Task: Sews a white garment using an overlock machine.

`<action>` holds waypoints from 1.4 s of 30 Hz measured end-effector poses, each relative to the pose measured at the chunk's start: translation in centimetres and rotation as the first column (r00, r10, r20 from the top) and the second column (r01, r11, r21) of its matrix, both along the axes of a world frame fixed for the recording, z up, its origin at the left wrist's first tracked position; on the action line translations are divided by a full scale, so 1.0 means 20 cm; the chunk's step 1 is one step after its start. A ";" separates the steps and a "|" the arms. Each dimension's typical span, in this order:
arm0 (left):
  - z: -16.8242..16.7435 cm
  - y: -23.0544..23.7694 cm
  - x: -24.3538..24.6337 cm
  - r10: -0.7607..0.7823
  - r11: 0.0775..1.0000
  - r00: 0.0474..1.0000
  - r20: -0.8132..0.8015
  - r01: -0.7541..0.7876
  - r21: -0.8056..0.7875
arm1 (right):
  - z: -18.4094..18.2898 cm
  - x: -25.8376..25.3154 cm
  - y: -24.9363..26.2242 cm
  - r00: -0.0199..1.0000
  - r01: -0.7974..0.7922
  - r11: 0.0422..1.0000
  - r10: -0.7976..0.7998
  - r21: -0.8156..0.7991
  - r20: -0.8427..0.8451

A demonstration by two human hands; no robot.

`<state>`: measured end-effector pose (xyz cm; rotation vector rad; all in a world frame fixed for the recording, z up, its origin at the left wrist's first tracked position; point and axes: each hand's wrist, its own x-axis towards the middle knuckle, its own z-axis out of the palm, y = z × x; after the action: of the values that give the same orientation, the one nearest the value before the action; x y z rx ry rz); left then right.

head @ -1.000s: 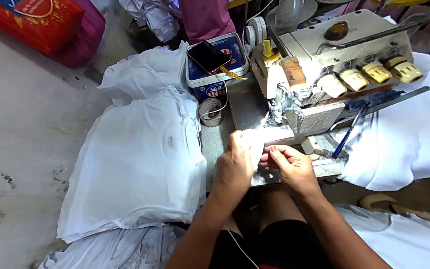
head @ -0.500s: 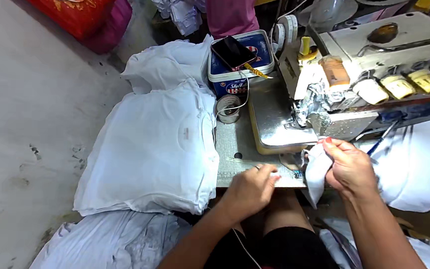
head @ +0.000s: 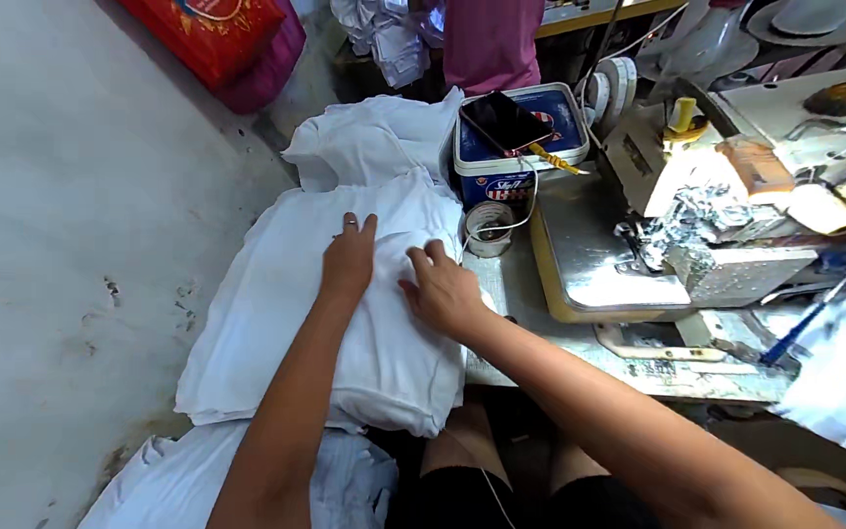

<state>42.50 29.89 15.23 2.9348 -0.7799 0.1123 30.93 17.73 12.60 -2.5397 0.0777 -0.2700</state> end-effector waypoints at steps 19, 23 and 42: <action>0.58 -0.45 -0.23 -0.524 0.659 0.762 0.380 0.646 -0.386 | 0.00 -0.68 -0.21 0.899 -0.188 0.526 -0.249 0.829 0.362; 0.27 -0.93 -0.31 -0.608 0.793 0.787 -0.108 0.594 -0.134 | -0.19 -0.98 -0.43 0.826 0.146 0.519 -0.533 0.842 0.185; 0.26 -0.99 -0.50 -0.525 0.815 0.702 -0.481 0.578 -0.047 | -0.30 -1.04 -0.67 0.680 0.273 0.625 -0.663 0.731 0.313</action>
<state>32.55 10.02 20.40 2.4785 -1.5482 -0.6928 10.17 4.33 6.67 -1.6064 0.5591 -1.0262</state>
